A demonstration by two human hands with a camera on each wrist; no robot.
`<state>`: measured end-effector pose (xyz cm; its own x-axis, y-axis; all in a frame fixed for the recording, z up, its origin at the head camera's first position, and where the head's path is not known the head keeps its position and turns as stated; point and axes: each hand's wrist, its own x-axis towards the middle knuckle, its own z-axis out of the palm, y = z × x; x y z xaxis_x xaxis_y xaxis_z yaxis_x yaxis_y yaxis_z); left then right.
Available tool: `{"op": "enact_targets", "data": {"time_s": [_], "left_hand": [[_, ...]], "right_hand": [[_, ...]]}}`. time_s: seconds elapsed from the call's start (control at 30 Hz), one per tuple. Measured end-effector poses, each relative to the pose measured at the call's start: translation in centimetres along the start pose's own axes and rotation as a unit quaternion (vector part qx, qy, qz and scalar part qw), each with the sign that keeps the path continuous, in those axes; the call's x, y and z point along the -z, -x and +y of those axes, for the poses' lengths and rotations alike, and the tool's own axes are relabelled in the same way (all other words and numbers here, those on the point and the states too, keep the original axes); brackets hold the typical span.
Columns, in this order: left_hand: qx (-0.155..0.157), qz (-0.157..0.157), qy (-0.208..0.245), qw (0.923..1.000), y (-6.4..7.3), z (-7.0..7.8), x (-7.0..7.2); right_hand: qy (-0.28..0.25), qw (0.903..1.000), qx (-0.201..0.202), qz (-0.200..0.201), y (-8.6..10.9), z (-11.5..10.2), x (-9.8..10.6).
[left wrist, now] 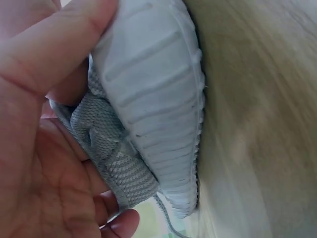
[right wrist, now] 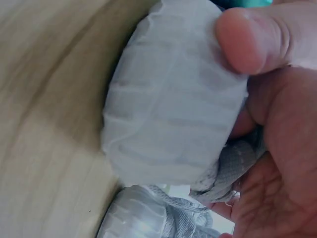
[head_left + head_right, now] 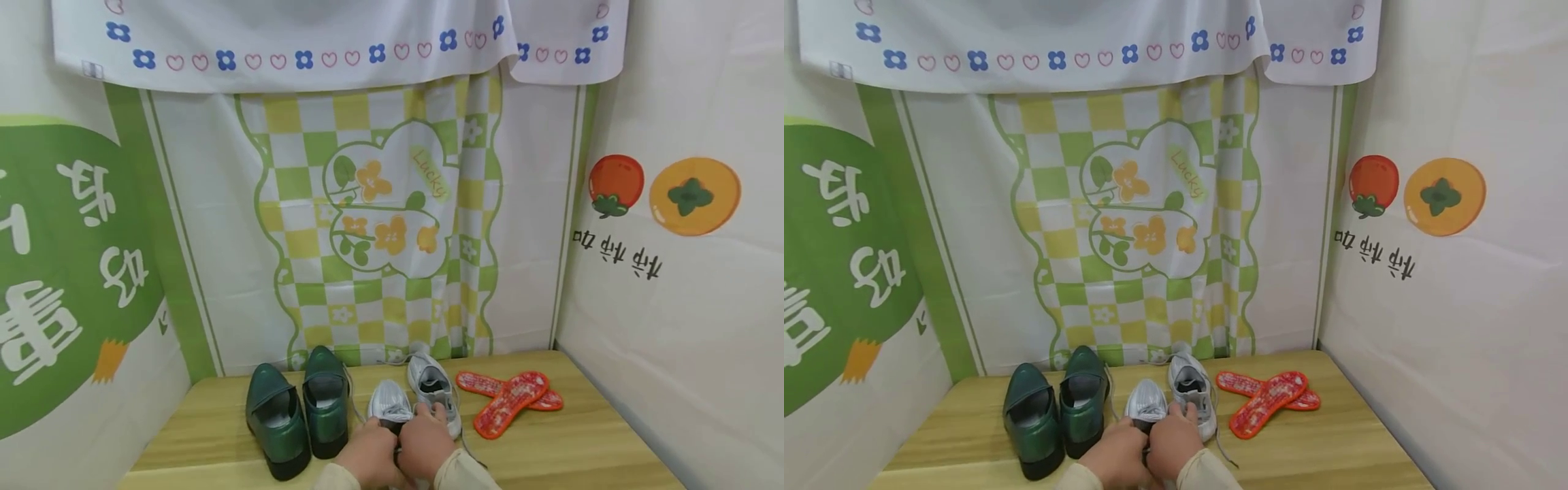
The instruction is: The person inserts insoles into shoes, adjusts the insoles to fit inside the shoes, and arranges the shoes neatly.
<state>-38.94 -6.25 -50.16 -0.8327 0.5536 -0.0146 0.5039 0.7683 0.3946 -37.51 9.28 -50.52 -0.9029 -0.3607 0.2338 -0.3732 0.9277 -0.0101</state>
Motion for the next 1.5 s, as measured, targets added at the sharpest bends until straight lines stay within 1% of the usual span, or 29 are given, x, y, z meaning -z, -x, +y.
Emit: {"op": "enact_targets", "data": {"time_s": [0.07, 0.13, 0.2, 0.27, 0.3, 0.33, 0.37, 0.43, 0.5, 0.57, 0.63, 0.73, 0.8, 0.83, 0.87, 0.93, 1.0, 1.07, 1.17, 1.27, 1.3, 1.37, 1.4, 1.5], "left_hand": [[-0.004, -0.001, 0.007, 1.0000, 0.1, 0.2, 0.1], [-0.008, 0.001, 0.011, 0.9999, 0.2, 0.3, 0.2], [-0.011, 0.005, 0.011, 0.9999, 0.2, 0.5, 0.4], [-0.012, 0.008, 0.008, 0.9999, 0.2, 0.6, 0.5], [-0.012, 0.008, 0.010, 0.9998, 0.2, 0.6, 0.5], [-0.015, 0.012, 0.002, 0.9998, 0.1, 0.5, 0.4], [-0.013, 0.013, -0.002, 0.9998, 0.0, 0.4, 0.3], [-0.001, 0.008, -0.017, 0.9998, -0.2, 0.3, 0.0], [0.013, -0.001, -0.047, 0.9988, -0.3, 0.3, -0.2], [0.023, -0.007, -0.083, 0.9963, -0.2, 0.5, -0.4], [0.025, -0.009, -0.113, 0.9932, 0.0, 0.7, -0.4], [0.014, -0.001, -0.135, 0.9908, 0.2, 0.9, -0.5], [0.014, -0.002, -0.131, 0.9913, 0.2, 0.7, -0.6], [0.015, -0.003, -0.127, 0.9918, 0.1, 0.6, -0.6], [0.021, -0.010, -0.117, 0.9929, 0.1, 0.6, -0.5], [0.035, -0.021, -0.081, 0.9959, 0.0, 0.5, -0.3], [0.036, -0.020, -0.056, 0.9975, 0.0, 0.6, 0.0], [0.031, -0.017, -0.046, 0.9983, 0.2, 0.8, 0.2], [-0.003, 0.003, -0.075, 0.9971, 0.3, 1.1, 0.3], [-0.022, 0.015, -0.107, 0.9939, 0.3, 1.2, 0.3], [-0.022, 0.016, -0.115, 0.9930, 0.3, 1.3, 0.3], [-0.018, 0.015, -0.116, 0.9930, 0.4, 1.4, 0.4], [-0.015, 0.010, -0.113, 0.9934, 0.4, 1.6, 0.5], [-0.002, -0.012, -0.093, 0.9956, 0.2, 1.7, 0.6]], "right_hand": [[-0.003, 1.0000, -0.005, -0.003, 0.2, -0.1, 0.1], [-0.003, 0.9999, -0.008, 0.008, 0.3, -0.2, 0.3], [-0.003, 0.9995, -0.007, 0.032, 0.4, -0.2, 0.4], [0.004, 0.9979, -0.004, 0.065, 0.6, -0.2, 0.4], [0.007, 0.9969, -0.002, 0.078, 0.6, -0.1, 0.2], [0.012, 0.9960, -0.001, 0.089, 0.6, -0.1, 0.0], [0.013, 0.9961, 0.001, 0.088, 0.6, -0.1, -0.3], [0.017, 0.9968, -0.002, 0.078, 0.8, -0.2, -1.0], [0.009, 0.9979, -0.004, 0.063, 0.8, -0.2, -1.8], [0.003, 0.9992, -0.001, 0.039, 0.7, -0.2, -2.2], [-0.005, 0.9999, 0.002, 0.016, 0.5, 0.0, -2.2], [-0.014, 0.9990, 0.004, -0.042, 0.0, 0.1, -1.3], [-0.022, 0.9971, 0.000, -0.073, -0.2, 0.0, -0.6], [-0.024, 0.9964, -0.001, -0.082, -0.3, -0.1, -0.3], [-0.025, 0.9957, -0.003, -0.089, -0.5, -0.1, -0.1], [-0.020, 0.9948, -0.007, -0.100, -0.8, -0.2, 0.1], [-0.013, 0.9936, -0.011, -0.112, -1.1, -0.1, 0.3], [-0.003, 0.9927, -0.014, -0.120, -1.2, -0.1, 0.3], [0.002, 0.9934, -0.011, -0.114, -1.1, -0.2, 0.4], [0.005, 0.9965, 0.002, -0.083, -0.6, -0.1, 0.1], [0.003, 0.9971, 0.005, -0.075, -0.5, -0.1, 0.0], [0.000, 0.9975, 0.008, -0.070, -0.4, 0.1, -0.1], [0.001, 0.9972, 0.007, -0.075, -0.4, 0.1, 0.0], [0.005, 0.9939, -0.005, -0.110, -0.5, 0.2, 0.5]]}}
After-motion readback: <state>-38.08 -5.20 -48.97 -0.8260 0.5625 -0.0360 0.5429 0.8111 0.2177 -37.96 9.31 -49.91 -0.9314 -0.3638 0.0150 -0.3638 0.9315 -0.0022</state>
